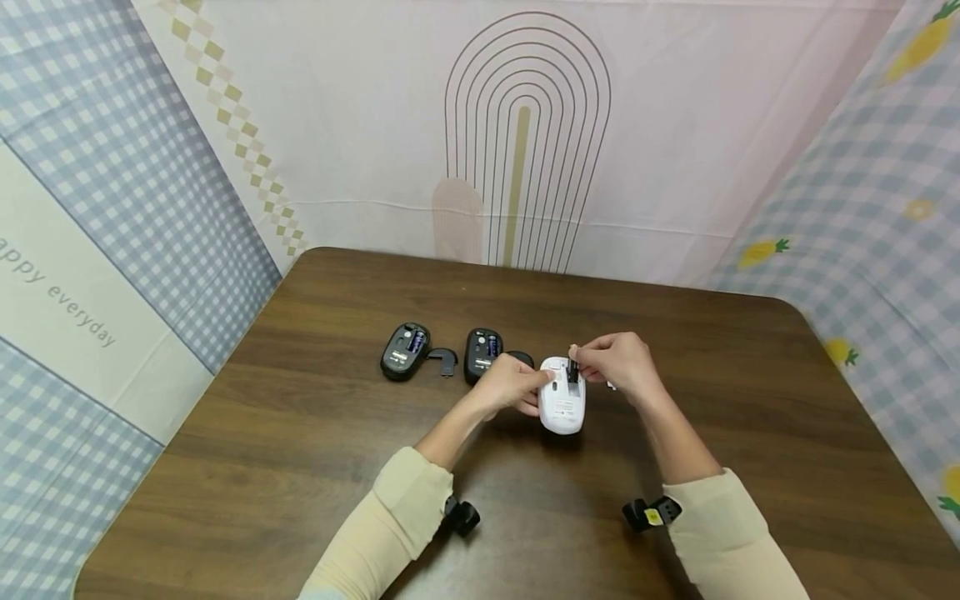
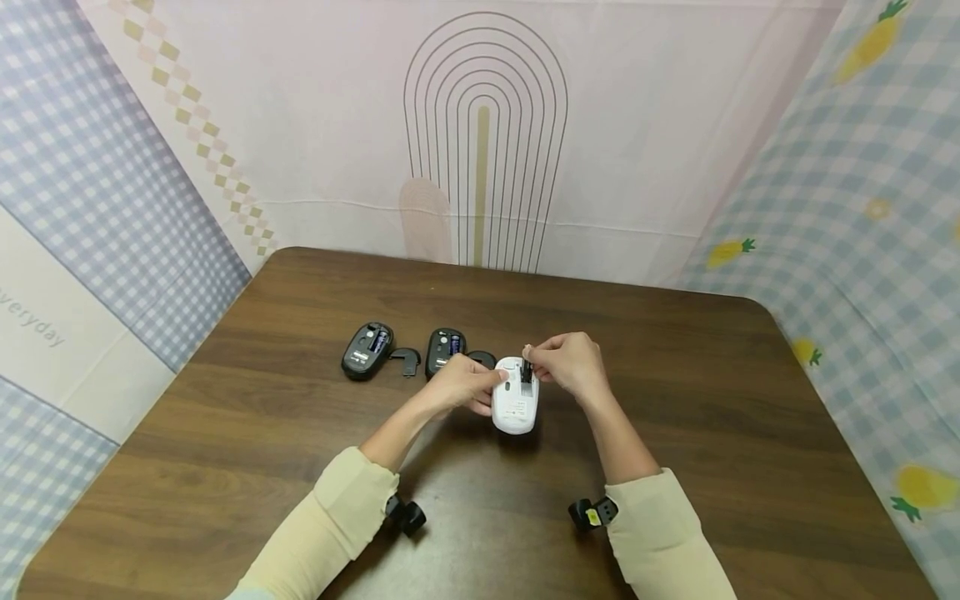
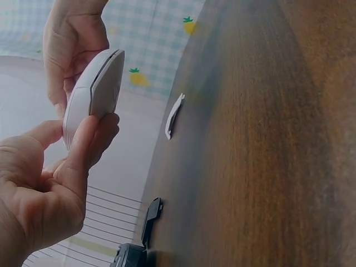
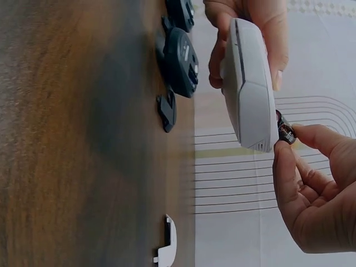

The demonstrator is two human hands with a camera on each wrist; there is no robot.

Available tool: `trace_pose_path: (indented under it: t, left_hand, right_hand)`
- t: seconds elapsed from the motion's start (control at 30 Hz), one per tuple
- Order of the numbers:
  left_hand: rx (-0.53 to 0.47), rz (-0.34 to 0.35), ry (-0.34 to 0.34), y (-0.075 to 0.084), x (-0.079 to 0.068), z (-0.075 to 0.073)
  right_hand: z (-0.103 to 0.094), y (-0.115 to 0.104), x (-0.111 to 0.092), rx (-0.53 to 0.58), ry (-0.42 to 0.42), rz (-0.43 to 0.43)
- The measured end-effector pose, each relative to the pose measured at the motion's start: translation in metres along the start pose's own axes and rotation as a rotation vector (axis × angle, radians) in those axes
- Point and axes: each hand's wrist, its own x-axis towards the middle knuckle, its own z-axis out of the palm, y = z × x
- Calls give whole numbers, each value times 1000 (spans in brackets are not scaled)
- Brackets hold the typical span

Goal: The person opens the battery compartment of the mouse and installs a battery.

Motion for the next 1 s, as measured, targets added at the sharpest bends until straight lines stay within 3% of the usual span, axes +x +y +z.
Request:
trace_pose_path:
  t: [0.5, 1.0]
  left_hand:
    - [0, 5, 34, 1, -3, -2]
    - [-1, 13, 32, -1, -2, -4]
  right_hand:
    - [4, -1, -12, -182, -1, -54]
    - [1, -5, -15, -277, -42, -58]
